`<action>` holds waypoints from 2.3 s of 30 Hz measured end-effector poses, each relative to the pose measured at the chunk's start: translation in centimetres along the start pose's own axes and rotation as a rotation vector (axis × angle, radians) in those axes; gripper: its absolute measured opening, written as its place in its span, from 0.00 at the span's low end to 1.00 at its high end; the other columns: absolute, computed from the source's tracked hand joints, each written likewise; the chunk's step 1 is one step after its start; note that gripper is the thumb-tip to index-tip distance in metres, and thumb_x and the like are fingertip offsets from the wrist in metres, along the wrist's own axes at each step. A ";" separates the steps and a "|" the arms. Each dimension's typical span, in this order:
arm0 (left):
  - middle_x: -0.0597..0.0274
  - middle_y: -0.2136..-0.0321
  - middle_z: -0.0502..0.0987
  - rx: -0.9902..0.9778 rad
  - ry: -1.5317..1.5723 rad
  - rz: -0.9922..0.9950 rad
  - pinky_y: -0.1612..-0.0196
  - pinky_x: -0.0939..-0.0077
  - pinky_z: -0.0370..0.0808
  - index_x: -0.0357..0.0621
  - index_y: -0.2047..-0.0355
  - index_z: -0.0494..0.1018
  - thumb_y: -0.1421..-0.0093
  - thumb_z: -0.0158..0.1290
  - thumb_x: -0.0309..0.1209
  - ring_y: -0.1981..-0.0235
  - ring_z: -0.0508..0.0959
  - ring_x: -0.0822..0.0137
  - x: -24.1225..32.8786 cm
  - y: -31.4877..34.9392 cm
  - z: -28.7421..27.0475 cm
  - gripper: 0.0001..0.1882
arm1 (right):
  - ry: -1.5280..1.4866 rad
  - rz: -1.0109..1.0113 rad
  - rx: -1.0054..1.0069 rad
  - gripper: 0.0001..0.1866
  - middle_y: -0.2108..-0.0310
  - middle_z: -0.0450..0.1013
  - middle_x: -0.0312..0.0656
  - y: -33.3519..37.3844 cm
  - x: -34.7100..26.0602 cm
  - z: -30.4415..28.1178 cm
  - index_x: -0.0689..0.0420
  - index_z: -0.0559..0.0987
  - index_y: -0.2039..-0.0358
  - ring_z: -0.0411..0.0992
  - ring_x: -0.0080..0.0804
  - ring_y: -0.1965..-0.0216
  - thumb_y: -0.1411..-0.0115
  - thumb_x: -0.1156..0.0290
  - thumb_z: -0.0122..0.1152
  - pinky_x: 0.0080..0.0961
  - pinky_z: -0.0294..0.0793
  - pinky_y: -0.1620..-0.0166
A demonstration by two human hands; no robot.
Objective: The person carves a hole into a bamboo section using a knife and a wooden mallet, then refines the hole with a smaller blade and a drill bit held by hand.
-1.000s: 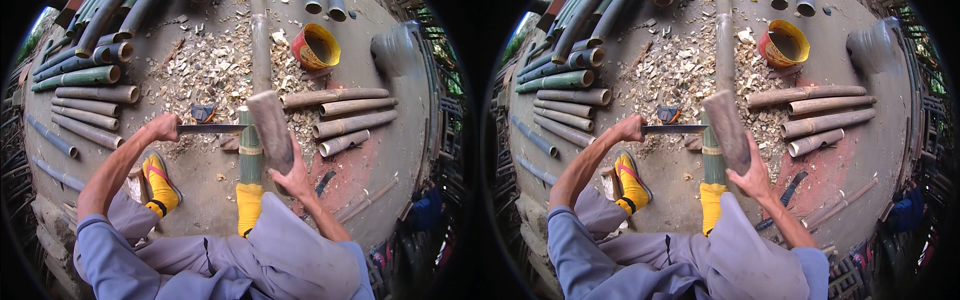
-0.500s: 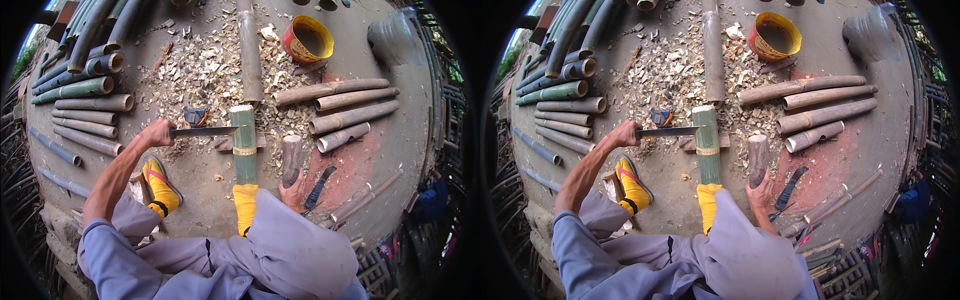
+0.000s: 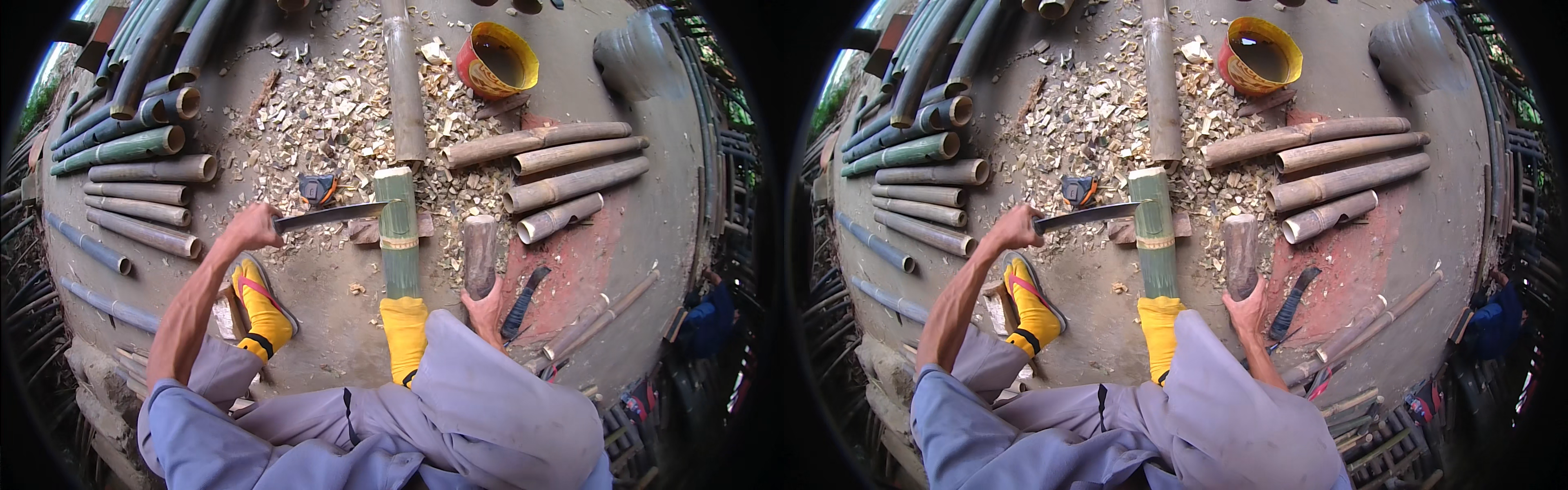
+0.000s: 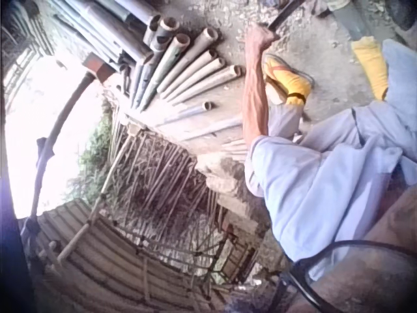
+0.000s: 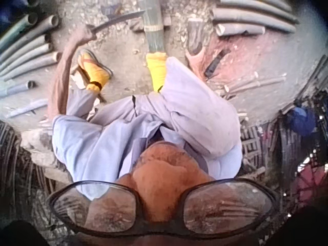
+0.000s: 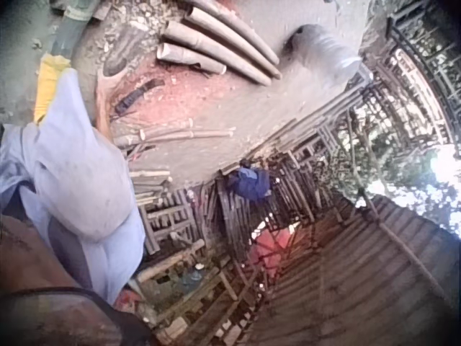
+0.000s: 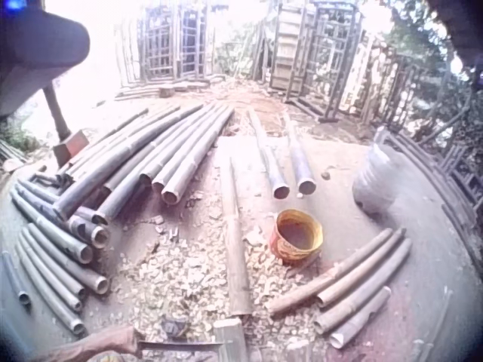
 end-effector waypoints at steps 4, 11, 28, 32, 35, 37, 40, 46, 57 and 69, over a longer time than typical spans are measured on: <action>0.45 0.70 0.80 0.100 0.129 -0.058 0.57 0.64 0.77 0.39 0.56 0.78 0.65 0.62 0.39 0.67 0.81 0.53 -1.3 1.9 4.3 0.32 | -0.048 0.068 -0.069 0.42 0.59 0.71 0.60 -0.2 -2.5 -1.0 0.63 0.61 0.47 0.72 0.55 0.57 0.61 0.64 0.71 0.43 0.71 0.53; 0.54 0.81 0.79 0.167 -0.177 0.104 0.70 0.64 0.78 0.41 0.65 0.79 0.59 0.58 0.34 0.80 0.79 0.58 0.3 1.0 -3.2 0.19 | -0.092 0.044 -0.138 0.45 0.57 0.72 0.59 -0.2 -3.6 -2.3 0.62 0.60 0.44 0.72 0.52 0.54 0.61 0.63 0.73 0.40 0.70 0.50; 0.57 0.76 0.71 0.572 -0.338 0.401 0.65 0.63 0.71 0.44 0.70 0.66 0.56 0.59 0.32 0.70 0.76 0.55 3.4 6.8 3.4 0.15 | -0.102 0.030 -0.219 0.44 0.55 0.71 0.57 1.3 -4.4 -2.6 0.67 0.64 0.45 0.71 0.49 0.53 0.60 0.61 0.73 0.37 0.69 0.48; 0.58 0.76 0.72 0.546 -0.337 0.360 0.68 0.63 0.72 0.45 0.71 0.65 0.54 0.58 0.33 0.71 0.77 0.56 3.4 6.1 3.4 0.14 | -0.086 -0.003 -0.233 0.44 0.54 0.71 0.58 1.3 -5.0 -2.5 0.66 0.63 0.44 0.71 0.50 0.53 0.60 0.61 0.73 0.38 0.69 0.48; 0.58 0.77 0.72 0.530 -0.339 0.362 0.69 0.62 0.72 0.45 0.71 0.64 0.54 0.58 0.33 0.72 0.77 0.55 3.3 5.7 3.0 0.14 | -0.086 -0.015 -0.251 0.45 0.54 0.71 0.59 1.4 -5.2 -2.4 0.66 0.63 0.44 0.71 0.51 0.52 0.60 0.61 0.73 0.38 0.69 0.48; 0.58 0.77 0.72 0.524 -0.325 0.353 0.69 0.61 0.72 0.45 0.72 0.64 0.54 0.58 0.33 0.73 0.77 0.55 3.3 5.5 2.8 0.14 | -0.077 0.004 -0.279 0.45 0.54 0.71 0.59 1.6 -5.2 -2.2 0.66 0.63 0.44 0.71 0.51 0.52 0.60 0.61 0.73 0.39 0.69 0.48; 0.57 0.77 0.73 0.511 -0.286 0.333 0.70 0.60 0.73 0.45 0.72 0.64 0.54 0.58 0.33 0.74 0.77 0.53 3.1 5.4 2.4 0.14 | -0.044 0.030 -0.309 0.45 0.54 0.71 0.60 1.7 -5.3 -2.0 0.66 0.63 0.44 0.71 0.52 0.52 0.61 0.61 0.74 0.39 0.70 0.49; 0.54 0.77 0.74 0.417 -0.293 0.302 0.72 0.55 0.74 0.43 0.72 0.65 0.55 0.57 0.30 0.74 0.77 0.49 3.3 4.5 2.3 0.13 | -0.051 -0.122 -0.249 0.45 0.54 0.71 0.60 2.0 -6.0 -2.4 0.67 0.63 0.44 0.72 0.53 0.53 0.61 0.63 0.74 0.40 0.72 0.50; 0.50 0.76 0.76 0.261 -0.385 0.291 0.70 0.53 0.74 0.40 0.70 0.66 0.58 0.56 0.28 0.72 0.77 0.46 3.4 2.2 1.6 0.14 | 0.333 -1.249 -0.429 0.44 0.65 0.69 0.49 -2.3 -21.4 -1.5 0.60 0.66 0.46 0.73 0.46 0.67 0.64 0.60 0.75 0.38 0.78 0.65; 0.51 0.76 0.75 0.405 -0.366 0.364 0.69 0.56 0.75 0.40 0.71 0.66 0.56 0.55 0.26 0.72 0.78 0.48 2.6 2.4 1.7 0.12 | 0.530 -1.222 -0.566 0.45 0.63 0.69 0.50 -0.3 -24.1 -1.4 0.60 0.65 0.47 0.73 0.44 0.66 0.67 0.62 0.76 0.40 0.76 0.64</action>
Point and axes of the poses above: each hand's wrist, its own y-axis away from the middle knuckle, its own z-axis out of the palm, x = y × z, the point moved 8 cm from there along -y, towards the middle knuckle
